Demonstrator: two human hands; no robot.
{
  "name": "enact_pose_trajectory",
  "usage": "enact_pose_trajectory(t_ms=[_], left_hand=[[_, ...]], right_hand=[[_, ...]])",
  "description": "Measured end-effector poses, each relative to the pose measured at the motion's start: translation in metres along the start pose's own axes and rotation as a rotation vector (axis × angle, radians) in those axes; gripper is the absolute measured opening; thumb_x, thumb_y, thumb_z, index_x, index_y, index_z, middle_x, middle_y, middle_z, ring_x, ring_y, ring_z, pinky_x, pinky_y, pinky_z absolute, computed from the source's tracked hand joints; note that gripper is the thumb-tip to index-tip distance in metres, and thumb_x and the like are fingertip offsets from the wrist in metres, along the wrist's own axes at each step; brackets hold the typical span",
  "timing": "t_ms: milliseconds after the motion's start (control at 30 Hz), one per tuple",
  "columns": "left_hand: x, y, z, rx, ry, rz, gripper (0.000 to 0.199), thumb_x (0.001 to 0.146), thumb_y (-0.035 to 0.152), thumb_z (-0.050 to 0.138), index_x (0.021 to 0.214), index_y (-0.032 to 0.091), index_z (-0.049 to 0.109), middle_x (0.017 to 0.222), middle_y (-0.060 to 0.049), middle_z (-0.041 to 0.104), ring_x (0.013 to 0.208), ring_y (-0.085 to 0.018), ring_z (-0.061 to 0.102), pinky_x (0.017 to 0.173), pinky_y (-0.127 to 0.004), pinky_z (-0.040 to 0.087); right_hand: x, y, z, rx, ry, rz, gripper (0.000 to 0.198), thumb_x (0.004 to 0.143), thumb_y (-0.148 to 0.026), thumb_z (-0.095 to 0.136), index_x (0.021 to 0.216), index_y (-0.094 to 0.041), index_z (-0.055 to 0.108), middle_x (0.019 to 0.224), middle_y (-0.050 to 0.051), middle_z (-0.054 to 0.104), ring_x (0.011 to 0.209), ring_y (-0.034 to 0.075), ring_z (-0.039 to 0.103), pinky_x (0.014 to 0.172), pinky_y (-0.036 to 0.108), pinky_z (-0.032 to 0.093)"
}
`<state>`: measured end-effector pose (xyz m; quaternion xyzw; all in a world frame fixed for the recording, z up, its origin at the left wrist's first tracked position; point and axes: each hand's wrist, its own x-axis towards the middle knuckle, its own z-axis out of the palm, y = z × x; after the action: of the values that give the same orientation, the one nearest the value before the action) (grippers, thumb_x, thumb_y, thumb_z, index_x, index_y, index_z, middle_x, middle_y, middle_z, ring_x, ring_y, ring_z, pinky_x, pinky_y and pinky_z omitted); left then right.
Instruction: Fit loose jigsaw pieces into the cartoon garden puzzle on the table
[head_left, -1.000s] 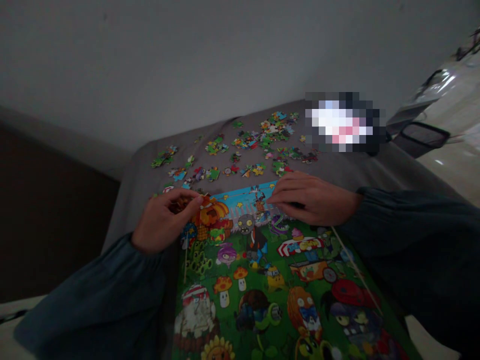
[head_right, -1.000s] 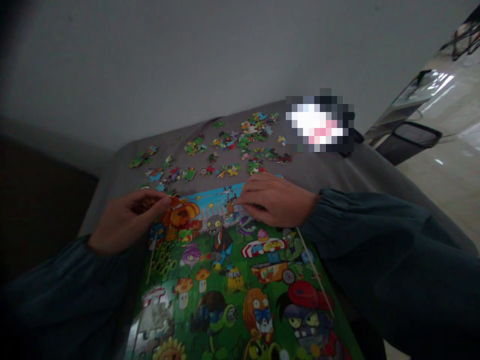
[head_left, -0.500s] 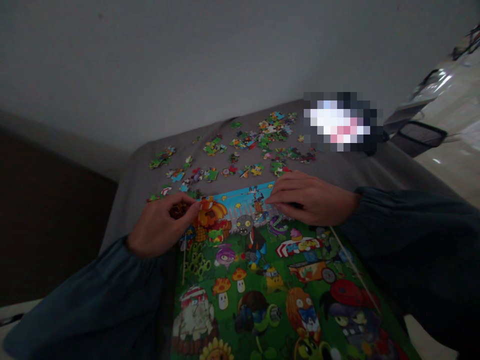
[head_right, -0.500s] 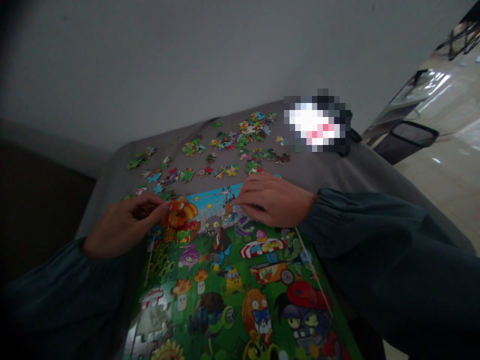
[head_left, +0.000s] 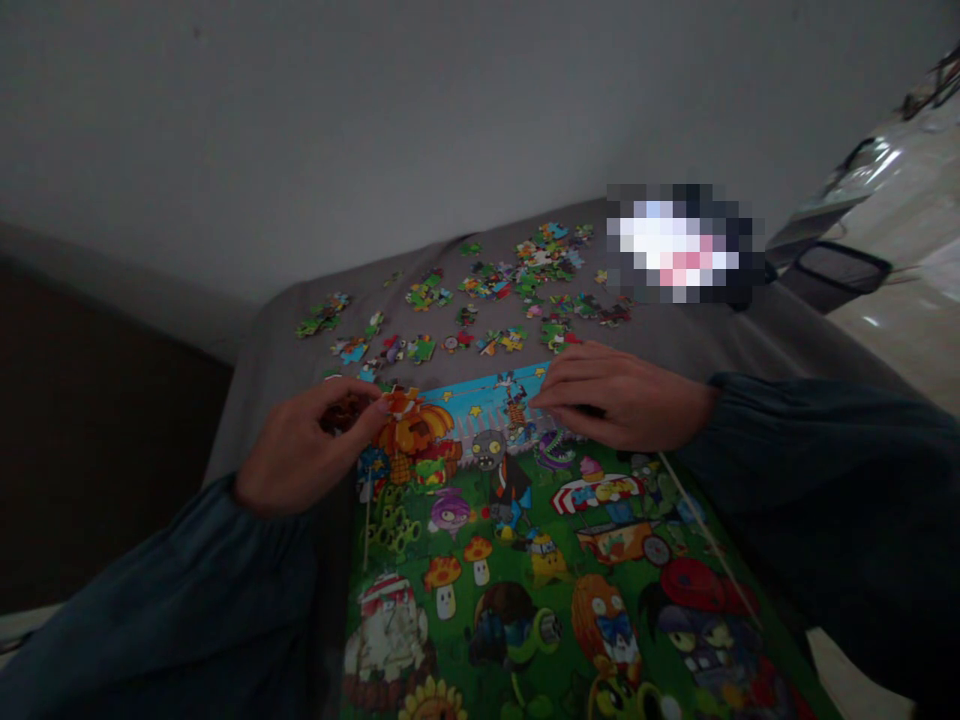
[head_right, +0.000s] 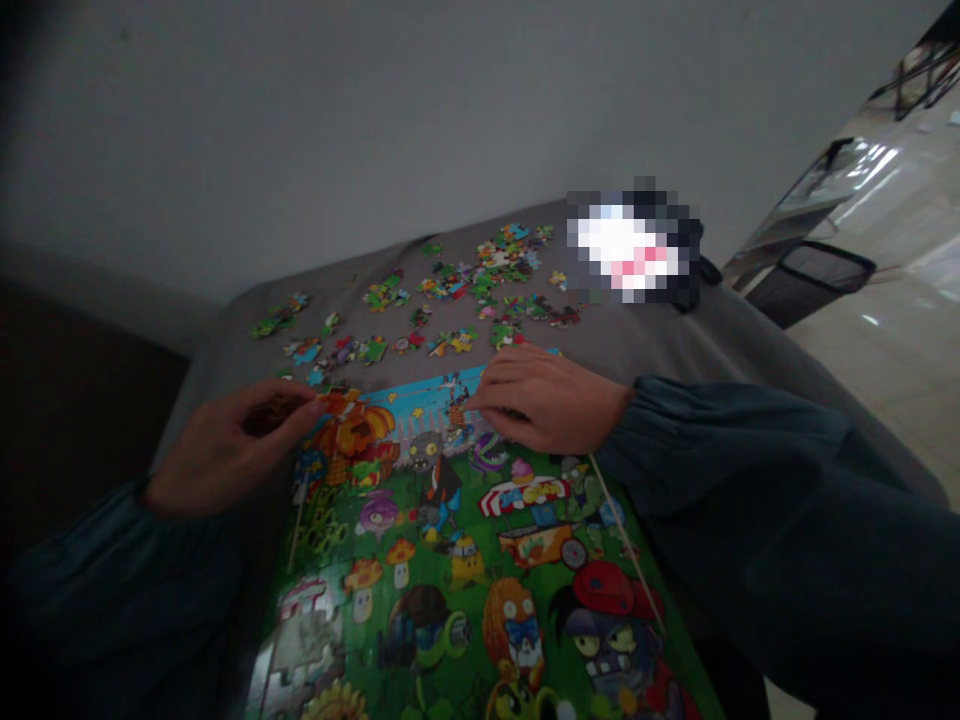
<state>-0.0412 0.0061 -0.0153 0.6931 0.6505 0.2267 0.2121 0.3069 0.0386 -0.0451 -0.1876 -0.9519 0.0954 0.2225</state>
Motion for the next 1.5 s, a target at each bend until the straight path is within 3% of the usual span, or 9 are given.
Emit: enact_pose_trajectory(t_ms=[200,500,567,733,933,1067,1233,1367,1500], left_hand=[[0.001,0.0,-0.002,0.009,0.105,0.149,0.024,0.082,0.048,0.066,0.081,0.024,0.07,0.079,-0.001,0.065,0.062,-0.015,0.055,0.057,-0.031,0.042],[0.004,-0.007,-0.007,0.084,0.151,0.251,0.025,0.093,0.045,0.055,0.088,0.024,0.069,0.086,-0.001,0.062,0.078,-0.018,0.06,0.063,-0.03,0.047],[0.004,-0.012,-0.01,0.116,0.111,0.239,0.033,0.09,0.053,0.062,0.097,0.023,0.075,0.091,-0.003,0.064,0.081,-0.02,0.062,0.067,-0.032,0.05],[0.003,-0.023,-0.011,0.19,-0.089,0.254,0.056,0.079,0.077,0.069,0.104,0.029,0.083,0.113,-0.009,0.065,0.107,-0.033,0.065,0.103,-0.052,0.053],[0.005,-0.032,0.003,0.232,-0.215,0.296,0.065,0.079,0.085,0.063,0.112,0.033,0.083,0.117,-0.011,0.063,0.109,-0.032,0.064,0.104,-0.056,0.052],[0.005,-0.03,0.0,0.189,-0.192,0.323,0.061,0.082,0.083,0.063,0.101,0.028,0.082,0.111,-0.008,0.064,0.102,-0.028,0.065,0.097,-0.049,0.055],[0.002,-0.021,-0.007,0.164,-0.037,0.36,0.042,0.091,0.064,0.063,0.087,0.024,0.077,0.102,-0.005,0.066,0.083,-0.02,0.061,0.068,-0.033,0.05],[0.001,-0.016,0.003,0.254,0.121,0.369,0.031,0.091,0.052,0.067,0.087,0.022,0.075,0.102,-0.006,0.066,0.086,-0.021,0.063,0.081,-0.037,0.051],[0.002,-0.016,0.016,0.293,0.068,0.377,0.026,0.092,0.046,0.063,0.086,0.024,0.074,0.102,-0.007,0.066,0.094,-0.025,0.066,0.087,-0.039,0.052]], right_hand=[[0.0,0.0,0.001,-0.007,0.005,-0.001,0.029,0.107,-0.023,0.048,0.116,-0.017,0.075,0.102,0.008,0.078,0.099,0.022,0.066,0.093,0.04,0.05],[-0.001,0.0,0.0,0.001,-0.037,0.015,0.03,0.107,-0.023,0.047,0.117,-0.014,0.074,0.102,0.01,0.077,0.096,0.022,0.067,0.089,0.039,0.051],[-0.001,0.0,0.0,0.004,-0.022,0.005,0.03,0.108,-0.023,0.047,0.119,-0.014,0.074,0.103,0.01,0.077,0.097,0.022,0.067,0.089,0.039,0.051],[-0.001,0.0,0.001,0.018,-0.008,-0.007,0.03,0.108,-0.022,0.048,0.119,-0.013,0.074,0.103,0.01,0.078,0.098,0.022,0.067,0.09,0.039,0.051],[-0.001,0.001,0.001,0.017,-0.028,0.002,0.032,0.108,-0.023,0.046,0.12,-0.014,0.074,0.103,0.01,0.077,0.098,0.022,0.067,0.09,0.039,0.05],[-0.001,0.0,0.0,0.029,-0.032,0.002,0.031,0.108,-0.022,0.047,0.123,-0.015,0.074,0.105,0.01,0.078,0.1,0.022,0.067,0.092,0.039,0.05],[0.0,0.0,0.0,0.029,-0.025,0.004,0.032,0.108,-0.023,0.046,0.12,-0.013,0.074,0.105,0.011,0.078,0.099,0.023,0.066,0.091,0.04,0.05],[0.0,-0.001,-0.001,0.034,-0.026,0.008,0.032,0.108,-0.023,0.046,0.119,-0.012,0.075,0.103,0.011,0.078,0.098,0.024,0.066,0.089,0.04,0.051],[0.0,-0.001,-0.001,0.027,-0.05,0.021,0.031,0.107,-0.022,0.047,0.118,-0.015,0.075,0.103,0.011,0.077,0.099,0.023,0.067,0.09,0.04,0.051]])
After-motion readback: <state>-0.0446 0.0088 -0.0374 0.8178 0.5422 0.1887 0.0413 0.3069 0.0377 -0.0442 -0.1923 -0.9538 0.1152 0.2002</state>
